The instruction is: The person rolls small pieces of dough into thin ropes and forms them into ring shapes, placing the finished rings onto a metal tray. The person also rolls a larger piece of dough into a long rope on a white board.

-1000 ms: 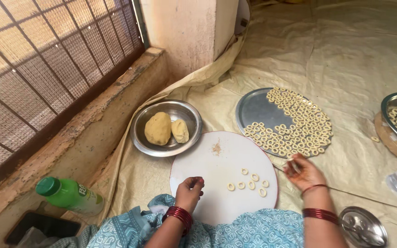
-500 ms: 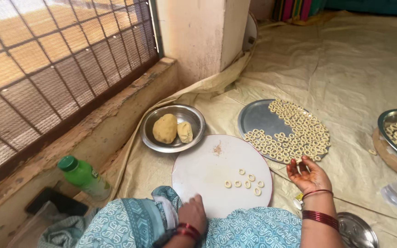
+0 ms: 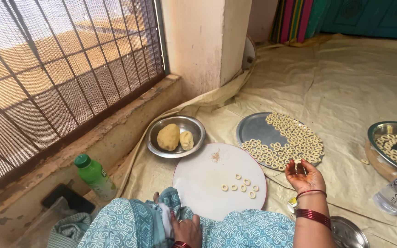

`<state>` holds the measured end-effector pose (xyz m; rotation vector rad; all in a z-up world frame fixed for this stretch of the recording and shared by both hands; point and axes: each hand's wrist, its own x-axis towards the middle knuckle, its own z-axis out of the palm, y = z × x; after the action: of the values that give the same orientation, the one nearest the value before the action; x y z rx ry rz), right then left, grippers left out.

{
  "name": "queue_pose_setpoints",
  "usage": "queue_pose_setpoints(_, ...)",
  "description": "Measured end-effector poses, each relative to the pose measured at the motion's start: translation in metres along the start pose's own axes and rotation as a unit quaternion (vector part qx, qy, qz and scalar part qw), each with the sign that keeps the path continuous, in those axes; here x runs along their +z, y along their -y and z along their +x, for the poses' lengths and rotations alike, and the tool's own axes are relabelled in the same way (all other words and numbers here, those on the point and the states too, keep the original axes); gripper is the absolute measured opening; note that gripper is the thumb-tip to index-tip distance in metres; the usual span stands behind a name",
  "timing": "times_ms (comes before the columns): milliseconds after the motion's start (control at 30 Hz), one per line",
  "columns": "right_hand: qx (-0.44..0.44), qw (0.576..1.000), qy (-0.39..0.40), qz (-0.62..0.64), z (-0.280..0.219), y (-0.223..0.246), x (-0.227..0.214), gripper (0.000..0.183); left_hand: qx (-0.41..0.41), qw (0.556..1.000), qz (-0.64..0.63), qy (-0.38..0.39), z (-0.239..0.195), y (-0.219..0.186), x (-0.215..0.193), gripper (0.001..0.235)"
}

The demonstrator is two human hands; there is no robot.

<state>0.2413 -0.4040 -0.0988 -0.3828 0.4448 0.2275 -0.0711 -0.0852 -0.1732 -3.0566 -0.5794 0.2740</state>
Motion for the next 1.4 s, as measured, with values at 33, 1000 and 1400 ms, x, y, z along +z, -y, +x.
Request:
queue_pose_setpoints(33,0.002,1.000,0.004,0.002,-0.004,0.000,0.000,0.023,-0.011,1.000,-0.014,0.012,-0.002,0.001,-0.003,0.028)
queue_pose_setpoints(1000,-0.061,0.997,0.007,-0.042,-0.048,0.058,-0.043,0.011,-0.078,0.923,-0.310,0.214,0.053,0.084,-0.019,0.038)
queue_pose_setpoints(1400,-0.035,0.993,-0.071,-0.085,0.007,0.026,-0.068,0.012,-0.071,0.913,-0.311,0.254,0.117,0.091,-0.011,0.044)
